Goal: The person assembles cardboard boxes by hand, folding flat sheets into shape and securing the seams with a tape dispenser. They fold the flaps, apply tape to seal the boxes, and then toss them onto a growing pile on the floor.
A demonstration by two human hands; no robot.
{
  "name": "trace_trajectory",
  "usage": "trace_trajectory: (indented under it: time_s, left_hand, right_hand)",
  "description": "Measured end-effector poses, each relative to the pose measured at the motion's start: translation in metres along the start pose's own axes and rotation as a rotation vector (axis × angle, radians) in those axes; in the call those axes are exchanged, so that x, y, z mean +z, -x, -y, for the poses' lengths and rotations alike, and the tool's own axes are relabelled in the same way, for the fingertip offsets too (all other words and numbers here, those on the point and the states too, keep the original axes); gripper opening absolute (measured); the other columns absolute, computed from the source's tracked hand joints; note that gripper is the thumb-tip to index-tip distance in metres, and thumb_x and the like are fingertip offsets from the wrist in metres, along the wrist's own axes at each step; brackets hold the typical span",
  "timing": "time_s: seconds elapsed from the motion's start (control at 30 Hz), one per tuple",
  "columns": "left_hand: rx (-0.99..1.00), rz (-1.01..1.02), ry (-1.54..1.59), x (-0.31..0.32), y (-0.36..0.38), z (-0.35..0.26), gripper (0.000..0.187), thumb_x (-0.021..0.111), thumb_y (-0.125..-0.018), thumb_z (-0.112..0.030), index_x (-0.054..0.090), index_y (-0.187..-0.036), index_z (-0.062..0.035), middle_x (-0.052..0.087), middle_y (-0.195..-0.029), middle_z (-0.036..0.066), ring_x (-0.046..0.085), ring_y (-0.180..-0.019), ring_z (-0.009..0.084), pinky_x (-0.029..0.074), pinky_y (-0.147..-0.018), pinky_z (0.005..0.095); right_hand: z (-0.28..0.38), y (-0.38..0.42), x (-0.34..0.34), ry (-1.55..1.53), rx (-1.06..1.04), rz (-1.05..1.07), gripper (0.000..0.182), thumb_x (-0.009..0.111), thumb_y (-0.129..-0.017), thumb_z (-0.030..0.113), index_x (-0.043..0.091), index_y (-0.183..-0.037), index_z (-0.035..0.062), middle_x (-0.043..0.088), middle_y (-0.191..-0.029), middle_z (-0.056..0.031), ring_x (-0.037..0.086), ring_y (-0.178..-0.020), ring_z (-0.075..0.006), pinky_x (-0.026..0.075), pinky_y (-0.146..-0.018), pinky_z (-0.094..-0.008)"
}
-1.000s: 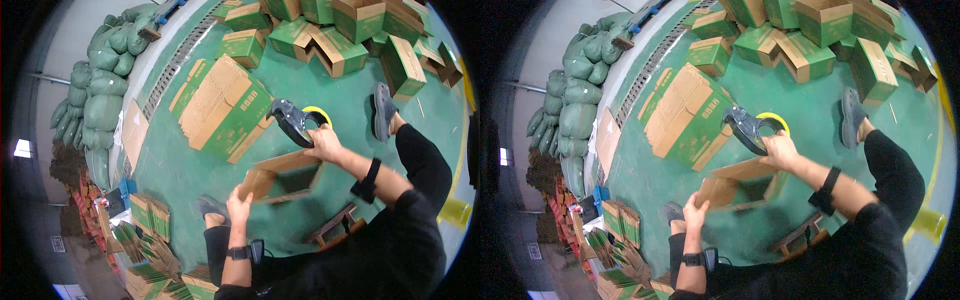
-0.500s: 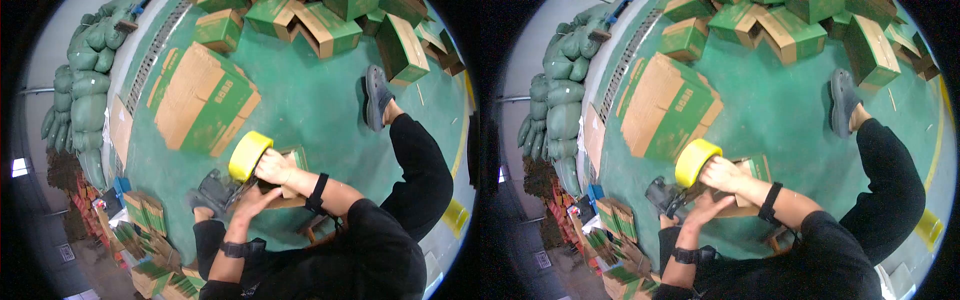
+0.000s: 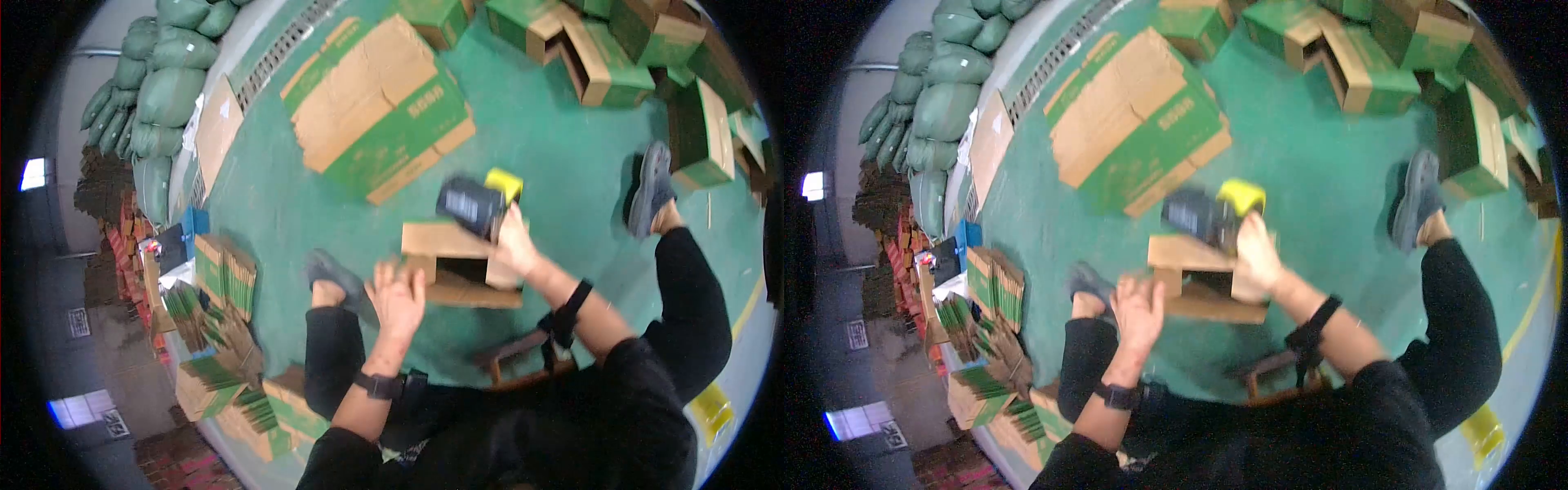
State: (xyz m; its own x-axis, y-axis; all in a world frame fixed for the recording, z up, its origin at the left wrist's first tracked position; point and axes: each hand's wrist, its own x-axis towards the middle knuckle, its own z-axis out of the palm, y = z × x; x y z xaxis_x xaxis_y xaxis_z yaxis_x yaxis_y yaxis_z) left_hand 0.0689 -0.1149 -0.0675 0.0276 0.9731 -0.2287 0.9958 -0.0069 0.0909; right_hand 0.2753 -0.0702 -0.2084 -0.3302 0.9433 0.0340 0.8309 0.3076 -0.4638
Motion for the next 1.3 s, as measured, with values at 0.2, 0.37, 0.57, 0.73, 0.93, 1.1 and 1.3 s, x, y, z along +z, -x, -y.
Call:
trace_trajectory:
  time_s: [0.2,0.37,0.57,0.73,0.93,1.1,1.3]
  left_hand:
    - [-0.065,-0.395,0.374,0.068,-0.059,0.010,0.049,0.042,-0.088,-0.017,0.026,-0.126,0.0113,0.021,-0.132,0.034,0.032,-0.117,0.0453,0.032,-0.097,0.0416]
    - [-0.165,-0.292,0.356,0.078,-0.075,-0.005,0.040,0.043,-0.087,-0.015,0.036,-0.116,0.0111,0.046,-0.109,0.027,0.050,-0.095,0.0417,0.042,-0.081,0.0444]
    - [0.102,-0.447,0.319,0.064,-0.048,-0.008,0.054,0.052,-0.081,-0.019,0.032,-0.128,-0.0010,0.030,-0.132,0.022,0.023,-0.126,0.0363,0.017,-0.099,0.0567]
    - [0.589,-0.120,0.382,0.074,-0.004,-0.001,0.075,0.072,-0.059,-0.025,0.040,-0.125,-0.0077,0.034,-0.135,0.007,0.026,-0.128,0.0261,0.019,-0.104,0.0471]
    - [0.631,-0.341,0.460,0.101,-0.013,0.001,0.075,0.073,-0.053,-0.023,0.045,-0.121,-0.0090,0.042,-0.128,0.005,0.034,-0.123,0.0233,0.025,-0.102,0.0420]
    - [0.594,-0.297,0.437,0.097,-0.011,0.001,0.067,0.071,-0.059,-0.029,0.047,-0.118,-0.0070,0.042,-0.128,0.006,0.030,-0.124,0.0208,0.019,-0.105,0.0392]
    - [0.501,-0.122,0.731,0.087,-0.013,0.006,0.051,0.072,-0.061,-0.018,0.055,-0.106,-0.0022,0.051,-0.116,0.014,0.041,-0.114,0.0305,0.028,-0.098,0.0411]
  right_hand:
    - [0.015,-0.009,-0.067,-0.525,-0.123,-0.099,0.053,0.057,-0.064,0.003,0.042,-0.114,-0.0018,0.048,-0.111,-0.0205,0.040,-0.112,-0.0331,0.022,-0.100,-0.0445]
    - [0.032,0.009,-0.038,-0.355,-0.016,-0.233,0.031,0.046,-0.071,0.009,0.053,-0.100,0.0012,0.053,-0.104,-0.0144,0.045,-0.105,-0.0274,0.028,-0.096,-0.0424]
    - [0.010,0.004,-0.008,0.149,-0.230,-0.311,0.022,0.047,-0.068,0.009,0.057,-0.084,-0.0020,0.055,-0.098,-0.0160,0.046,-0.106,-0.0296,0.027,-0.098,-0.0443]
    - [0.020,0.003,-0.033,0.073,-0.203,-0.199,0.035,0.054,-0.063,0.007,0.051,-0.096,-0.0042,0.052,-0.099,-0.0188,0.046,-0.103,-0.0341,0.029,-0.096,-0.0448]
    - [0.117,-0.069,-0.159,-0.071,-0.349,0.171,0.055,0.064,-0.066,0.009,0.042,-0.115,-0.0008,0.056,-0.089,-0.0183,0.054,-0.089,-0.0339,0.043,-0.082,-0.0381]
    - [0.190,-0.163,-0.132,-0.356,-0.196,0.318,0.036,0.064,-0.068,0.025,0.057,-0.100,0.0091,0.062,-0.091,-0.0138,0.060,-0.084,-0.0261,0.048,-0.073,-0.0331]
    - [0.228,-0.219,0.014,0.125,-0.019,0.706,0.047,0.061,-0.065,0.047,0.065,-0.092,0.0090,0.063,-0.094,-0.0128,0.060,-0.088,-0.0270,0.047,-0.076,-0.0360]
